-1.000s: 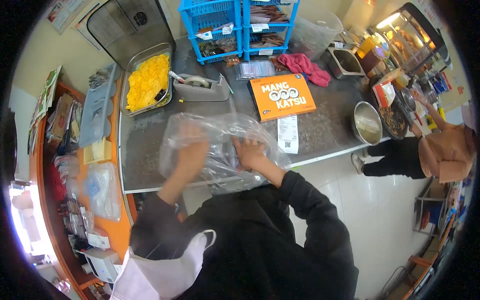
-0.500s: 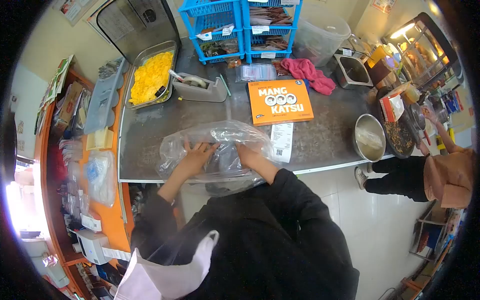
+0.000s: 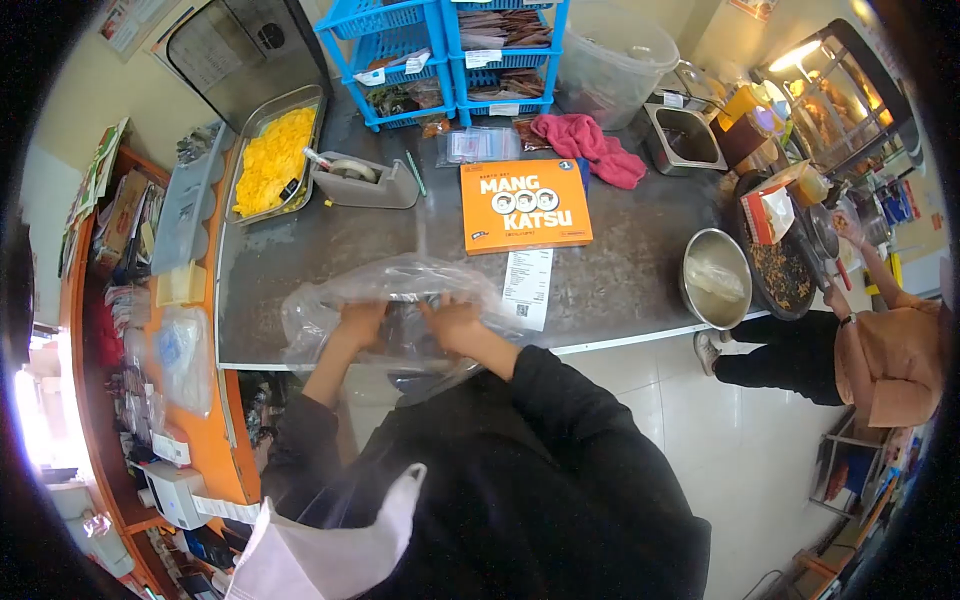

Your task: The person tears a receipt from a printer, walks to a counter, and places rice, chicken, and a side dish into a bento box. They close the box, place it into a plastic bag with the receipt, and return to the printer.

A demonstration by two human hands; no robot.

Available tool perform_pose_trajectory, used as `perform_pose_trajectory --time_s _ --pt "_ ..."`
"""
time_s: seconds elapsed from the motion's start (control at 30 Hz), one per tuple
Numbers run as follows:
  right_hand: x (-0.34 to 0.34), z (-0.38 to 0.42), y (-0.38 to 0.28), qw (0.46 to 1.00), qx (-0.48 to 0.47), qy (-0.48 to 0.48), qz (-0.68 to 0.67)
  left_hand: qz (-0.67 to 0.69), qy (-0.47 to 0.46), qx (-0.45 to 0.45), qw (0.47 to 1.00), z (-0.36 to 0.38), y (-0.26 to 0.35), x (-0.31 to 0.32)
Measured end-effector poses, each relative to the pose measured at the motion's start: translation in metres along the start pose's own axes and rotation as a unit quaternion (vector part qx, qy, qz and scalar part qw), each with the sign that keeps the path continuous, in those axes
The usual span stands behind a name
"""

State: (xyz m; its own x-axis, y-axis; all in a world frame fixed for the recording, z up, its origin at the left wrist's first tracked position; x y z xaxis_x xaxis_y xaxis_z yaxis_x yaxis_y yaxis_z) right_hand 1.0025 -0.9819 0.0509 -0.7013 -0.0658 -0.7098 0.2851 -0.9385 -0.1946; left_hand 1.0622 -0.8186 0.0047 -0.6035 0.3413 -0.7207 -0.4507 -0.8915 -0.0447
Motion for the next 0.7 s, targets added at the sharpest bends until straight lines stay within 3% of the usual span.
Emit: perform_pose_trajectory --time_s 0.03,0.1,0.17,0.2,0.23,0.27,0.3,0.37,0.43,0.47,0.5,0.6,0.7 --pt "-0.016 0.017 -0.004 0.999 -0.008 0.029 0.041 -0.046 0.091 0.011 0.995 -0.003 0.002 -0.001" --pt "-0.040 0.049 -0.007 0.955 -0.260 0.038 -0.137 -0.127 0.262 0.032 0.956 0.001 0.007 0.018" --pt "-0.106 0.095 0.029 0.873 -0.384 0.018 -0.300 -0.070 0.117 -0.002 0.991 0.003 0.016 0.010" --pt "-0.126 0.106 0.066 0.738 -0.332 0.032 -0.586 -0.042 0.046 -0.019 0.998 0.011 0.019 0.002" --pt "-0.132 0.095 0.119 0.740 -0.287 0.230 -0.564 0.027 0.111 0.021 0.993 0.028 0.026 -0.011" --pt "-0.137 0.092 0.172 0.775 -0.121 0.446 -0.431 0.095 0.175 0.062 0.978 0.056 0.033 -0.016" --pt "-0.120 0.075 0.228 0.769 0.054 0.545 -0.330 0.162 0.237 0.102 0.952 0.083 0.039 -0.023" --pt "-0.064 0.038 0.296 0.805 0.324 0.469 -0.168 0.331 0.233 0.213 0.890 0.128 0.045 -0.041" --pt "-0.033 0.006 0.321 0.805 0.269 0.398 -0.349 0.495 0.225 0.162 0.823 0.166 0.040 -0.063" --pt "-0.020 -0.004 0.325 0.792 0.239 0.354 -0.436 0.514 0.296 0.089 0.800 0.175 0.024 -0.052" --pt "-0.018 -0.005 0.321 0.774 0.263 0.375 -0.438 0.525 0.363 0.014 0.770 0.185 0.006 -0.041" --pt "-0.032 -0.007 0.302 0.765 0.247 0.314 -0.505 0.275 0.490 -0.170 0.810 0.206 -0.010 -0.046" --pt "-0.041 -0.012 0.291 0.715 0.217 0.376 -0.548 0.333 0.433 -0.119 0.829 0.183 -0.021 -0.029"
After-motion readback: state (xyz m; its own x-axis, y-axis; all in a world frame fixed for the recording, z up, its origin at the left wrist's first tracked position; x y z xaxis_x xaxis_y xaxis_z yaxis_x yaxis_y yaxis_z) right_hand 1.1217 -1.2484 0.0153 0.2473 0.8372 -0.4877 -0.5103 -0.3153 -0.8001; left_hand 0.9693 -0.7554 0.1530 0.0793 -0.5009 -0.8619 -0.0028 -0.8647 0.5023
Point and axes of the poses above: each hand's wrist, its own z-axis away from the middle knuckle, its own x-axis out of the palm, y = z × x, the point moved 5 cm from there along -z, towards the middle knuckle, and after that the axes turned 5 degrees about -y, right-handed, at the moved point
